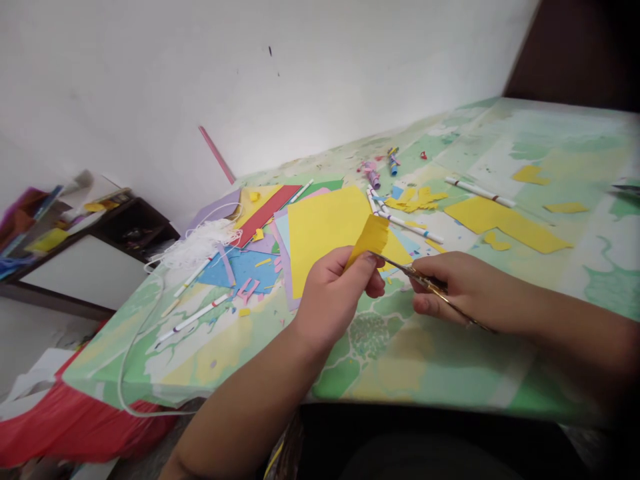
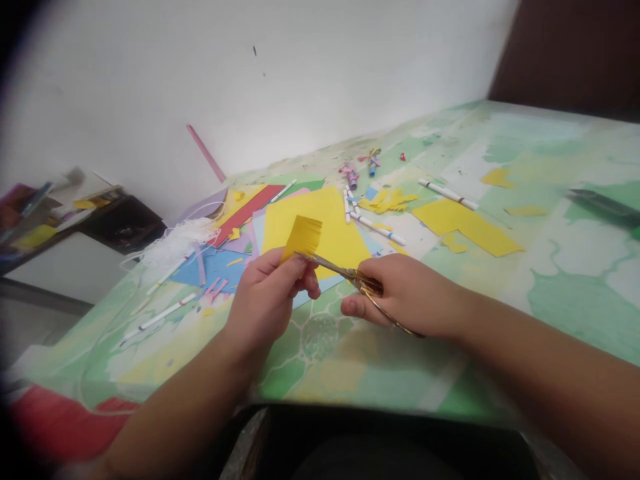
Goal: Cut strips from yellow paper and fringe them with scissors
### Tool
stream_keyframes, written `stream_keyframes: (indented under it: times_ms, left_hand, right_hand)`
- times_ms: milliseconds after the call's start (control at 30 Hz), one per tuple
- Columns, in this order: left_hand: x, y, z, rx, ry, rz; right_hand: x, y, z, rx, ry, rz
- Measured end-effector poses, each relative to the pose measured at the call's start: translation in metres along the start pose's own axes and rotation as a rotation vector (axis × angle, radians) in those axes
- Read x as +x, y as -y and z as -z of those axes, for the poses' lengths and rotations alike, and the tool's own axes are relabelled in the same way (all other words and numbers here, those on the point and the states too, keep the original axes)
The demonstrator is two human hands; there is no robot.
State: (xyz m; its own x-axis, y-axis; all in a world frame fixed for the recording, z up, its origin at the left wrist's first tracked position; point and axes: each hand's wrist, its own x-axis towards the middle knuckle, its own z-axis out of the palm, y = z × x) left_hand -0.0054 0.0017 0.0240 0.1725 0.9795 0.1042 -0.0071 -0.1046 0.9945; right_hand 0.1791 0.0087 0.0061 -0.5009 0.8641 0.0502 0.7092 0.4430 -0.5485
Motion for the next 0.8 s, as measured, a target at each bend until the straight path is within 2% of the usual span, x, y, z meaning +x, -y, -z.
stream_keyframes:
  times_ms: [333,600,800]
  left_hand:
    - [-0.0010,-0.0022,-0.0008,0.019,-0.009,0.011]
    - [-0.0023,-0.0057,-0.0006,0.110,0.007,0.014]
    - [-0.0023,-0.0054,-0.0004,0.093,0.012,0.010]
  right_hand:
    - [-0.0022,-0.0040,-0.0017,0.074,-0.067,0.026]
    - [-0.0025,-0.0044,-0.0015,0.086,-0.046,0.023]
    - [-0.0018,-0.0032,-0.0009,0.077,-0.004,0.020]
